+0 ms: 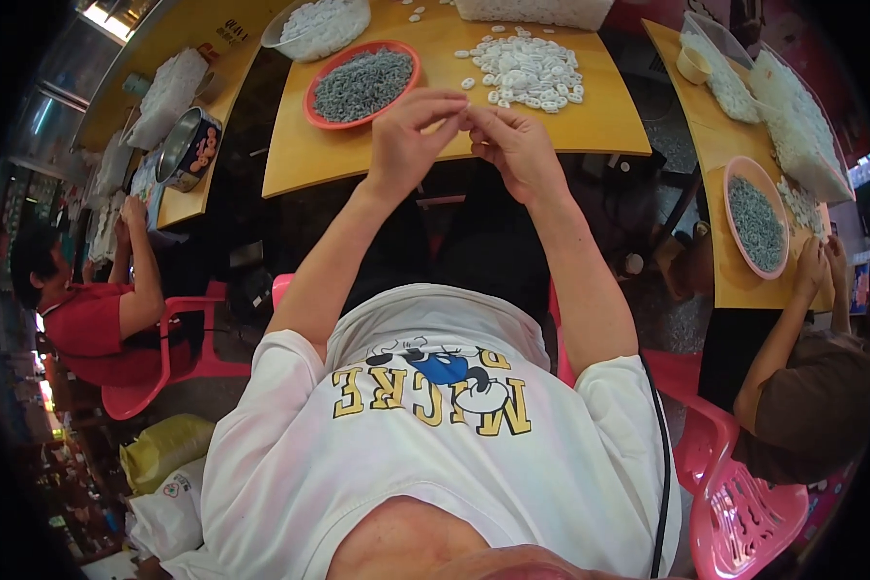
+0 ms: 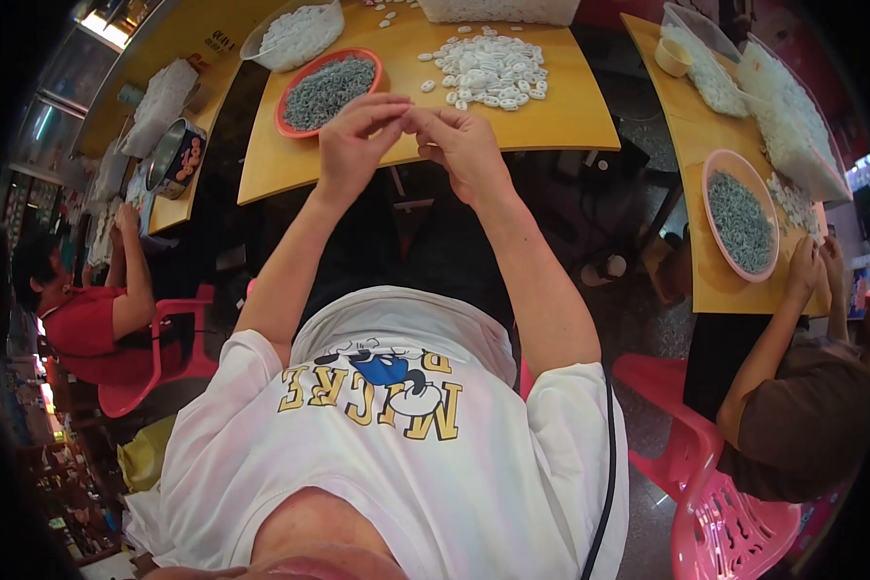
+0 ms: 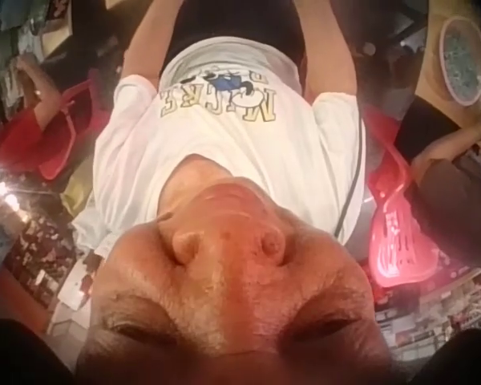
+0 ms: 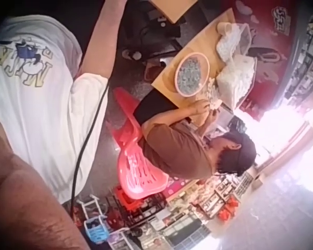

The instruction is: Assembling small plastic parts by manually inserting metal pins into them at a workbench.

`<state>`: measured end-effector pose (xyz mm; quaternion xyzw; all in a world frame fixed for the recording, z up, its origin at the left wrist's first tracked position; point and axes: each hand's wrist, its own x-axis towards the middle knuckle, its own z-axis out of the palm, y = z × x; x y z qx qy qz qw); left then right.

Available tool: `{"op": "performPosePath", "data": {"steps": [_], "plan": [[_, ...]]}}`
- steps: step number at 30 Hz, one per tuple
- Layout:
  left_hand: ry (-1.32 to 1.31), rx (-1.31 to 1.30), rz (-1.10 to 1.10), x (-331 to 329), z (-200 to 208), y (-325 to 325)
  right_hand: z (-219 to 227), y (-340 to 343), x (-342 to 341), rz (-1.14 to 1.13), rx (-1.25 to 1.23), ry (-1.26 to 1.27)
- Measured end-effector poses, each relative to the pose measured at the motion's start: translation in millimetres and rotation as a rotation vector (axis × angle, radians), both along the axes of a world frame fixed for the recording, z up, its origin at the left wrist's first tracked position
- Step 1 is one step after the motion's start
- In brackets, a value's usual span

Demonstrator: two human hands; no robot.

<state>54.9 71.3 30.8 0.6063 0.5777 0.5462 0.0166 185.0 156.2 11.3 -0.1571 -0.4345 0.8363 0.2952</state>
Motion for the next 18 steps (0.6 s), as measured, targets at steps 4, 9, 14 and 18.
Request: {"op": "performPosePath", "data": {"steps": [4,9,14,18], "plan": [[0.060,0.114,-0.009,4.8,-10.1,-16.6,3.0,-13.1,-3.0,-0.037,0.055,-0.062],[-0.651,0.109,-0.104,14.7,-5.6,-24.6,5.6,-14.4,-3.8,-0.028,0.133,-0.098],[-0.647,-0.195,0.033,0.3,-10.5,-32.2,7.2,-16.7,-1.2,-0.040,0.487,-0.192],[-0.617,-0.286,0.034,2.1,-10.9,-39.5,1.6,-15.1,-0.5,-0.011,0.653,-0.299]]}}
